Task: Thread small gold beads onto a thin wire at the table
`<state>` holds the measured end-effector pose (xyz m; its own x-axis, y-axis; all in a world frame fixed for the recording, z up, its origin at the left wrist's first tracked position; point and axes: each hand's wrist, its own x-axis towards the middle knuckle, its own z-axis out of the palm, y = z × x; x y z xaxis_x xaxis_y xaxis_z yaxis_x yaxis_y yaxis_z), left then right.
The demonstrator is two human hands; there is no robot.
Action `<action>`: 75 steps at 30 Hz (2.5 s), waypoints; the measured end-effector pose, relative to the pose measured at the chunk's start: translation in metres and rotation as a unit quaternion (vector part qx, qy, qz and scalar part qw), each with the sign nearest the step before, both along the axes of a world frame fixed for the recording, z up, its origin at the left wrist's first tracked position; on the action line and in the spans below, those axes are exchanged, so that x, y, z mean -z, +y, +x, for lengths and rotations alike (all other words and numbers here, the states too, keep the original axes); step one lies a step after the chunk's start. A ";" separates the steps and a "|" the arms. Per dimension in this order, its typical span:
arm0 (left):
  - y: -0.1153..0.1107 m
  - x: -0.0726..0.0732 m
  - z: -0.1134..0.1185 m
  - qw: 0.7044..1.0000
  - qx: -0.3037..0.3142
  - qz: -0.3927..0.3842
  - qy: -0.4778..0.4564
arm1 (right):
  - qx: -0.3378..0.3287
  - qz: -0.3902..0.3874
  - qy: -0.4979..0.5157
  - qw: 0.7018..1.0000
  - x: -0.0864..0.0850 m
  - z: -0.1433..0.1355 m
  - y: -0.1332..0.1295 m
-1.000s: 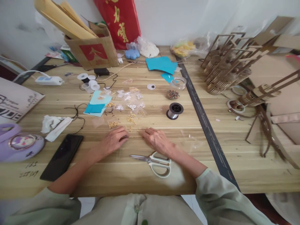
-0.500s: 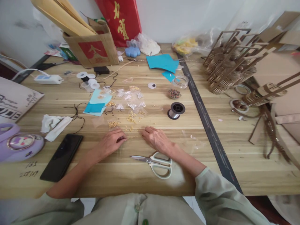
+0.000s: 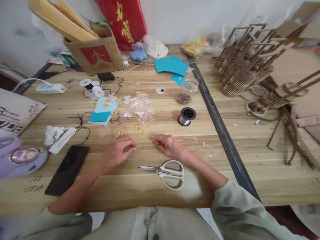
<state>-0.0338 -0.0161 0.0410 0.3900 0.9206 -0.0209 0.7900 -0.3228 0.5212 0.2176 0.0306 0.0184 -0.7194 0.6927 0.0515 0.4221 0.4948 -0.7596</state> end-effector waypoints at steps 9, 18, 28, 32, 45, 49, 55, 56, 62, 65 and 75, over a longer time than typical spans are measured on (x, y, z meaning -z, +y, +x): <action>0.008 0.008 0.046 0.981 -0.021 -0.103 -0.162 | 0.052 -0.197 0.143 0.968 -0.018 -0.002 -0.008; 0.010 0.021 0.057 0.934 -0.054 -0.187 -0.301 | 0.061 -0.174 0.151 0.971 -0.024 -0.003 -0.013; 0.011 0.021 0.054 0.950 -0.070 -0.138 -0.273 | 0.022 0.097 -0.009 0.995 -0.002 -0.002 -0.013; 0.011 0.026 0.051 0.959 -0.069 -0.105 -0.254 | 0.045 0.107 -0.031 0.993 0.004 0.001 -0.011; 0.017 0.033 0.047 0.976 -0.044 -0.009 -0.213 | 0.081 -0.039 0.043 0.995 0.002 0.006 -0.005; 0.016 0.032 0.047 0.976 -0.043 -0.008 -0.214 | 0.093 -0.036 0.032 0.994 0.005 0.006 -0.005; 0.016 0.031 0.047 0.974 -0.054 0.001 -0.219 | 0.099 -0.035 0.034 0.994 0.005 0.006 -0.005; 0.016 0.031 0.047 0.974 -0.057 0.005 -0.219 | 0.097 -0.038 0.038 0.994 0.004 0.006 -0.005; 0.018 0.028 0.047 0.970 -0.066 0.019 -0.232 | 0.103 -0.062 0.060 0.991 0.002 0.006 -0.005; 0.019 0.029 0.046 0.967 -0.070 0.019 -0.246 | 0.108 -0.063 0.060 0.990 0.000 0.005 -0.006; 0.020 0.032 0.047 0.973 -0.066 0.039 -0.218 | 0.117 -0.017 -0.025 0.993 0.006 0.008 -0.004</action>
